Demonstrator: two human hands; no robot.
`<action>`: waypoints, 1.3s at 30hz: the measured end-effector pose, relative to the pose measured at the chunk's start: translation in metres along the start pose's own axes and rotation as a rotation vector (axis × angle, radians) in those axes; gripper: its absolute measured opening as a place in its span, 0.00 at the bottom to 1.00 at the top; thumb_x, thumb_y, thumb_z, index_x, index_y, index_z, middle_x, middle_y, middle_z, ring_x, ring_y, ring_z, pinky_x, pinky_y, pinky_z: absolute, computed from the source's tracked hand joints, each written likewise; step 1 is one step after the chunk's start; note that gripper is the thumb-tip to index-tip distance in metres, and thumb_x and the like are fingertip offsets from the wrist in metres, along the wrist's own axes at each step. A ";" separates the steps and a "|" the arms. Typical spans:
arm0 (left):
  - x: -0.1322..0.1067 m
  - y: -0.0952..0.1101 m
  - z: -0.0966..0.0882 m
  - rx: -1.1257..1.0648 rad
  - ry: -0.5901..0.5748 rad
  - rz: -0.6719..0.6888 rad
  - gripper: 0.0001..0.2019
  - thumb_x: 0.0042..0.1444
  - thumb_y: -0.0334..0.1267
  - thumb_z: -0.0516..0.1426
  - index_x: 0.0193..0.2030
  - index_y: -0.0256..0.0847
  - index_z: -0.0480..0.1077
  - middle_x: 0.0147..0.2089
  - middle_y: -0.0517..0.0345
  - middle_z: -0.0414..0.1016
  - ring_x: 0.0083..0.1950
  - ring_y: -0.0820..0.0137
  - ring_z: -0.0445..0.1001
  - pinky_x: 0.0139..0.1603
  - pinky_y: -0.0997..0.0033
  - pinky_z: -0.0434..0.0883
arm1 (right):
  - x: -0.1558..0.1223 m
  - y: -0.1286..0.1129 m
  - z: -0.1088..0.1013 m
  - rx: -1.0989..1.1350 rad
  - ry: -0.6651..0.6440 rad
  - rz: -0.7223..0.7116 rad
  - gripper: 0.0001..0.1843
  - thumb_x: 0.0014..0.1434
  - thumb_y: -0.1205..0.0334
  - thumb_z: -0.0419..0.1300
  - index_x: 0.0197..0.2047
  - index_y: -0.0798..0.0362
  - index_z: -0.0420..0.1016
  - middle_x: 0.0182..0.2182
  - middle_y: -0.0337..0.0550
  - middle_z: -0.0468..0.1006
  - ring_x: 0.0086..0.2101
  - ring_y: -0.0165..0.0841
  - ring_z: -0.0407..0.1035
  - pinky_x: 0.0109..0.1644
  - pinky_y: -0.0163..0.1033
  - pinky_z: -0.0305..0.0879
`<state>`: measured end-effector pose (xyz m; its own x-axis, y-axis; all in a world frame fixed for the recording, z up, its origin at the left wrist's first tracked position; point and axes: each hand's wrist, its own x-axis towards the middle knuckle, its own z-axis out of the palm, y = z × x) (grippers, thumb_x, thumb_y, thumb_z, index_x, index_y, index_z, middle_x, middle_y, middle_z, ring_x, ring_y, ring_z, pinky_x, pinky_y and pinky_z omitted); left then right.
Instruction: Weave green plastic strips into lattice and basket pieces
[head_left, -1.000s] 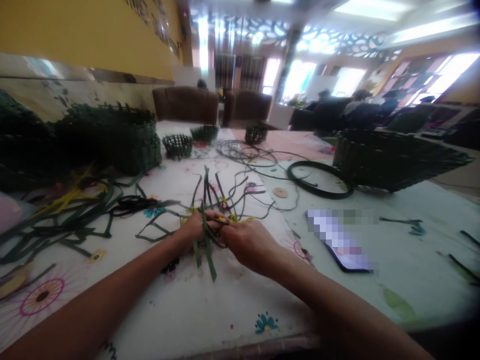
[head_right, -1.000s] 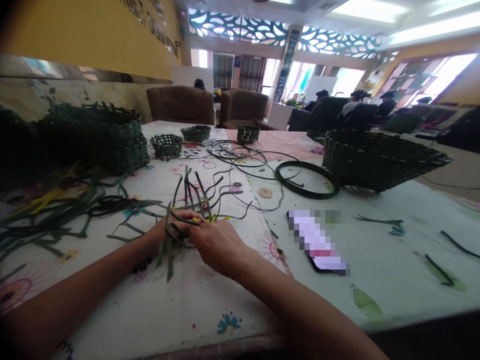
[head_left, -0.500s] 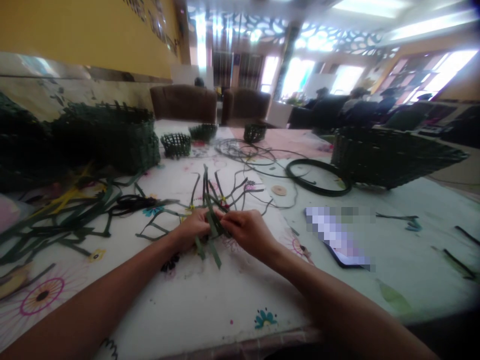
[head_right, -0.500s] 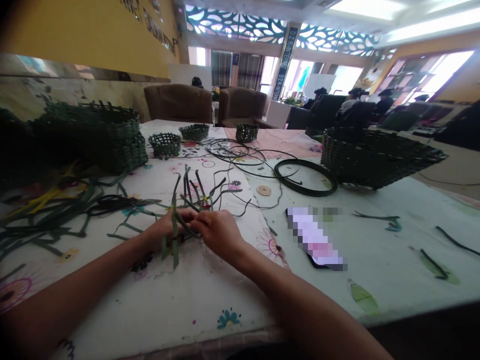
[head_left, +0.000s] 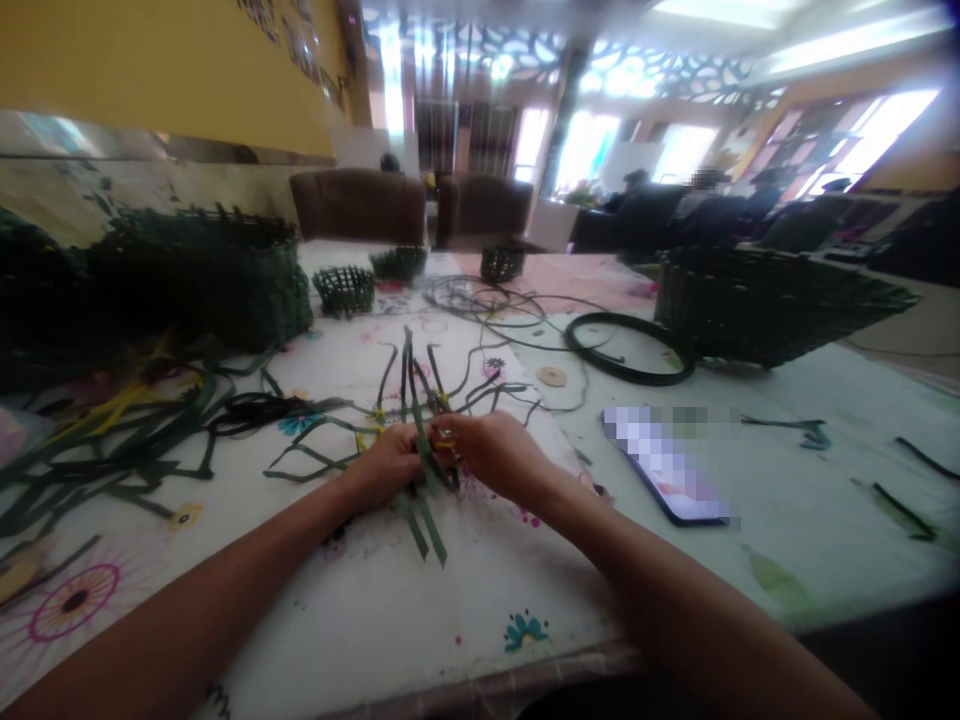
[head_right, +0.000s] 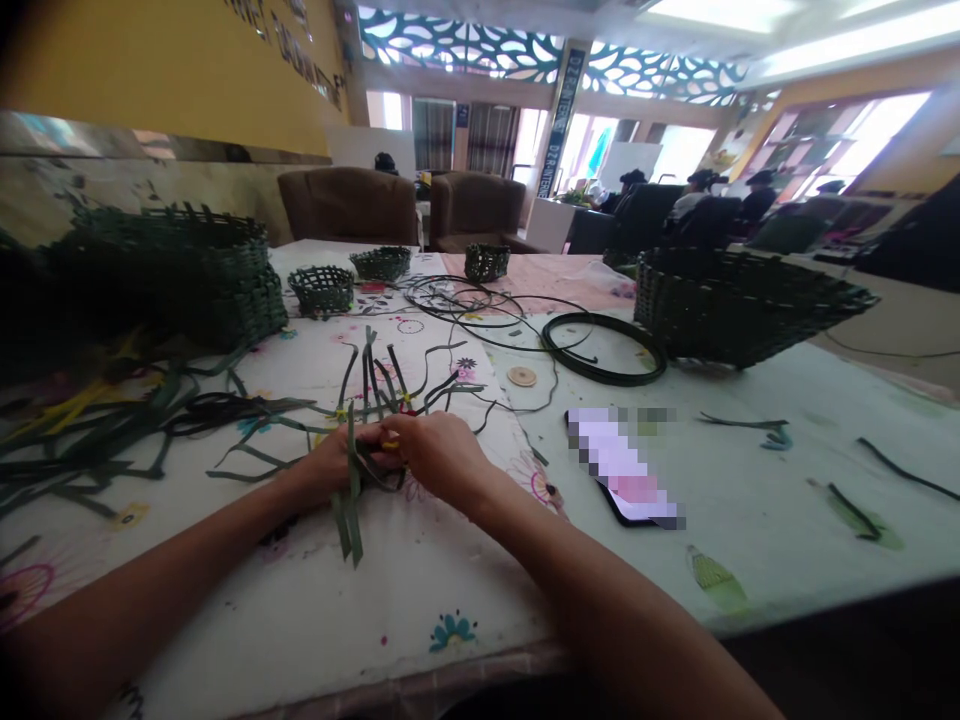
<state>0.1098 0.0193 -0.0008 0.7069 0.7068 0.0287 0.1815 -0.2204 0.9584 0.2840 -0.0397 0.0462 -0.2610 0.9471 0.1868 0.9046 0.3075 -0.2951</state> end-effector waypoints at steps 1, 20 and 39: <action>0.000 0.001 0.000 -0.003 -0.007 0.010 0.09 0.50 0.36 0.59 0.37 0.35 0.76 0.26 0.60 0.71 0.30 0.72 0.68 0.31 0.75 0.66 | 0.000 -0.001 -0.001 -0.054 -0.020 0.006 0.14 0.63 0.65 0.54 0.45 0.50 0.79 0.30 0.46 0.81 0.29 0.34 0.73 0.30 0.35 0.52; 0.004 -0.002 -0.003 0.051 0.067 0.029 0.08 0.53 0.40 0.59 0.31 0.38 0.68 0.29 0.62 0.68 0.29 0.76 0.65 0.29 0.78 0.62 | -0.002 -0.004 -0.010 0.029 -0.077 0.078 0.09 0.60 0.66 0.51 0.31 0.55 0.71 0.25 0.44 0.74 0.26 0.29 0.63 0.28 0.36 0.45; 0.016 -0.022 -0.008 -0.035 0.120 0.092 0.14 0.51 0.46 0.60 0.36 0.36 0.72 0.33 0.57 0.72 0.35 0.70 0.70 0.34 0.73 0.67 | -0.011 -0.026 0.012 0.549 0.103 0.097 0.10 0.50 0.72 0.53 0.20 0.54 0.58 0.18 0.33 0.60 0.22 0.25 0.52 0.27 0.34 0.45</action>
<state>0.1118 0.0414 -0.0195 0.6324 0.7604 0.1482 0.0942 -0.2654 0.9595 0.2595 -0.0565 0.0406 -0.1262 0.9680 0.2171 0.6075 0.2484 -0.7545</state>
